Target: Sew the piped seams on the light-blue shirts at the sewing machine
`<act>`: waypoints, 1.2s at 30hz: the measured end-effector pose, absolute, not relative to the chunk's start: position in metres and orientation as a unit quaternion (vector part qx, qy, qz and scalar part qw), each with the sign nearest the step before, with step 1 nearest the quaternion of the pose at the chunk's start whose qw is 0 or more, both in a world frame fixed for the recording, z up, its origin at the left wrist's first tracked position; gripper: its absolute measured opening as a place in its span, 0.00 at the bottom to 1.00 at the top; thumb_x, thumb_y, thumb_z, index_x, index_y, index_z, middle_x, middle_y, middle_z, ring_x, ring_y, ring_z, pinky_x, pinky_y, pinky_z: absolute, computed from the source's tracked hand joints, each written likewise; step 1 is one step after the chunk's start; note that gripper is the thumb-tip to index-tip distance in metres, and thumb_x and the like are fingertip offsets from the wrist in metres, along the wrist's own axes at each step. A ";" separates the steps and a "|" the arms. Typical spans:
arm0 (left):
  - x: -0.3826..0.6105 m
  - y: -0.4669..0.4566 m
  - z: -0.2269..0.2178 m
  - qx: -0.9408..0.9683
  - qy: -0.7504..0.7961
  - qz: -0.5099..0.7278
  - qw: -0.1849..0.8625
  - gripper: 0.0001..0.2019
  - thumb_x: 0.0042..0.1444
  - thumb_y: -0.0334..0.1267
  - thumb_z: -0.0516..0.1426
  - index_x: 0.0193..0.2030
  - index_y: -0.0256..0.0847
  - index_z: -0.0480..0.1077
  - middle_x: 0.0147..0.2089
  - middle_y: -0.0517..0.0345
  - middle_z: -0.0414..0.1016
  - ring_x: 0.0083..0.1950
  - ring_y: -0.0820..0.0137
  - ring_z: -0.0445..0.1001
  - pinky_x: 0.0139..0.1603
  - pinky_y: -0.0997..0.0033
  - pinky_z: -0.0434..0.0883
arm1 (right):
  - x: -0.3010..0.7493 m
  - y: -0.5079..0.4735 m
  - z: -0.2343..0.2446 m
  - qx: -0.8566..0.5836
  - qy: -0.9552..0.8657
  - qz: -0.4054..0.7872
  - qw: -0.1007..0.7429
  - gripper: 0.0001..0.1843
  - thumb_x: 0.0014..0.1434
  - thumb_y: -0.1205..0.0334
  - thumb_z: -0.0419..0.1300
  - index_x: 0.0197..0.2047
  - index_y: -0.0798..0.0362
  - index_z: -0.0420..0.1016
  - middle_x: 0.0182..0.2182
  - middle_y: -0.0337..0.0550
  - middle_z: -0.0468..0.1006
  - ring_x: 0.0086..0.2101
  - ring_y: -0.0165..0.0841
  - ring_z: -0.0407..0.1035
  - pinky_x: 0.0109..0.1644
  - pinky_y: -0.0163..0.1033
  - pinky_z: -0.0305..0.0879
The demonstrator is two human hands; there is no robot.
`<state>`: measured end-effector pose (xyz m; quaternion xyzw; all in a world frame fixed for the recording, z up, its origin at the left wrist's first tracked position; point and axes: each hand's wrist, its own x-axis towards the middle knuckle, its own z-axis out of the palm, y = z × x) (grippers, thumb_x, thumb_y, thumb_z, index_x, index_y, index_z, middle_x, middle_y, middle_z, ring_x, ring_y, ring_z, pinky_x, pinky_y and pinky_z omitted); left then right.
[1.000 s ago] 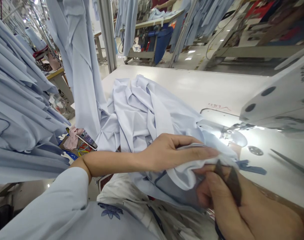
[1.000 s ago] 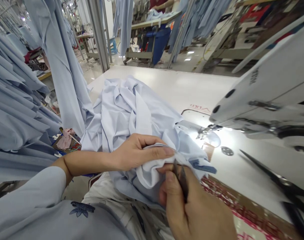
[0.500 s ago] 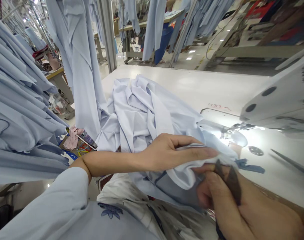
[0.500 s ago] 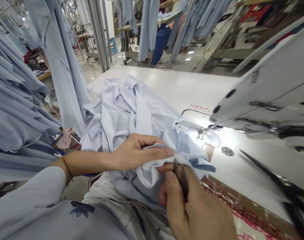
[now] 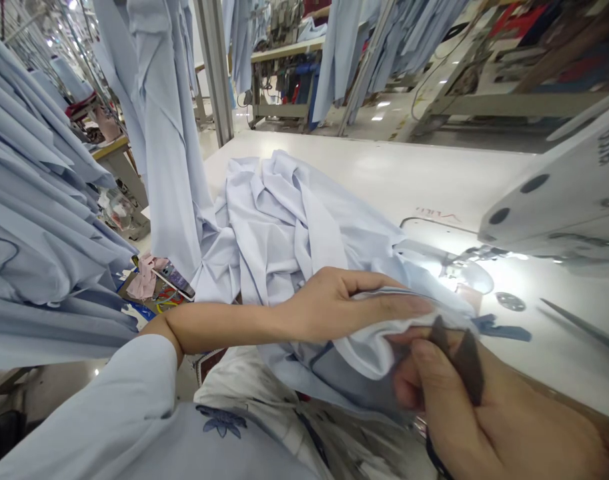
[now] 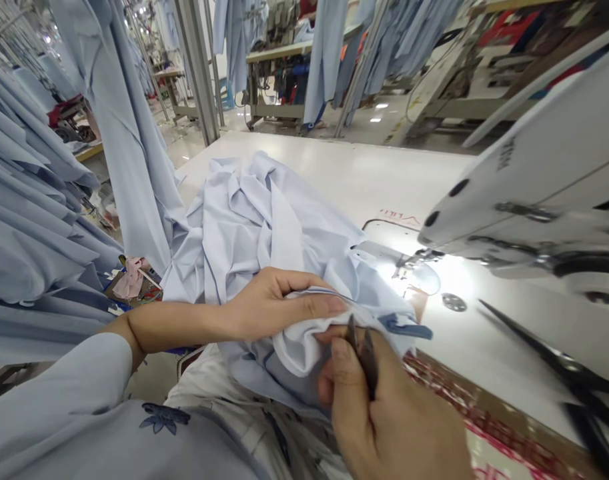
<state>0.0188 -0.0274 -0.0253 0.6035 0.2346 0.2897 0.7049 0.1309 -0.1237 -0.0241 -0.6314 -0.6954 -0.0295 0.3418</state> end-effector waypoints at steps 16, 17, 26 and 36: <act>0.017 -0.026 -0.020 0.597 0.227 0.259 0.725 0.11 0.48 0.42 0.57 0.31 0.35 0.69 0.31 0.59 0.68 0.35 0.74 0.66 0.43 0.71 0.63 | 0.134 -0.127 -0.032 -0.651 -0.680 -0.067 0.330 0.13 0.60 0.59 0.44 0.24 0.46 0.58 0.10 0.29 0.62 0.09 0.33 0.58 0.12 0.35 0.52; 0.017 -0.026 -0.021 0.597 0.230 0.260 0.724 0.11 0.48 0.43 0.57 0.30 0.35 0.69 0.31 0.59 0.68 0.35 0.73 0.66 0.43 0.71 0.63 | 0.134 -0.127 -0.032 -0.651 -0.681 -0.068 0.328 0.13 0.60 0.59 0.44 0.24 0.46 0.57 0.10 0.29 0.62 0.09 0.33 0.59 0.12 0.35 0.52; 0.016 -0.027 -0.017 0.601 0.244 0.250 0.719 0.11 0.48 0.43 0.57 0.30 0.35 0.69 0.30 0.59 0.68 0.36 0.73 0.67 0.43 0.71 0.64 | 0.132 -0.123 -0.029 -0.647 -0.685 -0.079 0.325 0.13 0.61 0.59 0.43 0.25 0.46 0.57 0.09 0.29 0.60 0.09 0.33 0.58 0.12 0.35 0.51; 0.016 -0.028 -0.017 0.598 0.250 0.246 0.720 0.12 0.48 0.44 0.57 0.29 0.36 0.68 0.30 0.59 0.67 0.36 0.73 0.67 0.44 0.71 0.64 | 0.131 -0.123 -0.032 -0.644 -0.688 -0.074 0.326 0.13 0.60 0.59 0.42 0.24 0.45 0.54 0.09 0.30 0.60 0.09 0.34 0.58 0.12 0.36 0.50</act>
